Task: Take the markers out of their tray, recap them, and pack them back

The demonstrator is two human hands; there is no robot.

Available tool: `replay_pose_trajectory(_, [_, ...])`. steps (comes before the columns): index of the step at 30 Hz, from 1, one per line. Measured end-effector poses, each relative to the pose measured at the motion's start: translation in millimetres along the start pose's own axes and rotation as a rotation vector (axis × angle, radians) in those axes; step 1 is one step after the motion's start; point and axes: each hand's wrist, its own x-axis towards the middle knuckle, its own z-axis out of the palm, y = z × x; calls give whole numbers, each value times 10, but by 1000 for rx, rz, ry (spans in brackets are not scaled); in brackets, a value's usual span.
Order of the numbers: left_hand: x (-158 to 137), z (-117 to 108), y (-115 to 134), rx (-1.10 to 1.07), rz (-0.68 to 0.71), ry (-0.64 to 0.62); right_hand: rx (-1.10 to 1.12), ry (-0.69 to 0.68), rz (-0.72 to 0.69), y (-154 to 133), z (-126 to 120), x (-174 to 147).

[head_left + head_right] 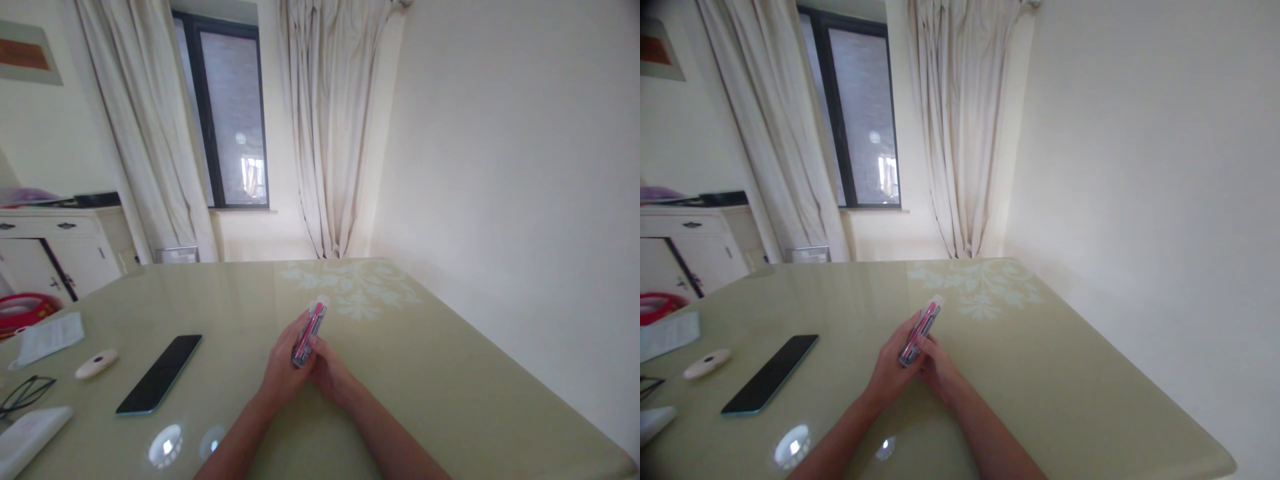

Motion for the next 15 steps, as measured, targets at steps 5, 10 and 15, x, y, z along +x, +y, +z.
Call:
replay_pose_trajectory(5, [-15, 26, -58, -37, -19, -42, 6, 24, 18, 13, -22, 9])
replay_pose_trajectory(10, [-12, 28, -45, -38, -26, -37, 24, 36, 13, 16, -25, 5])
replay_pose_trajectory(15, [3, 22, -15, 14, -25, -5, 28, 44, 27, 14, 0, 10])
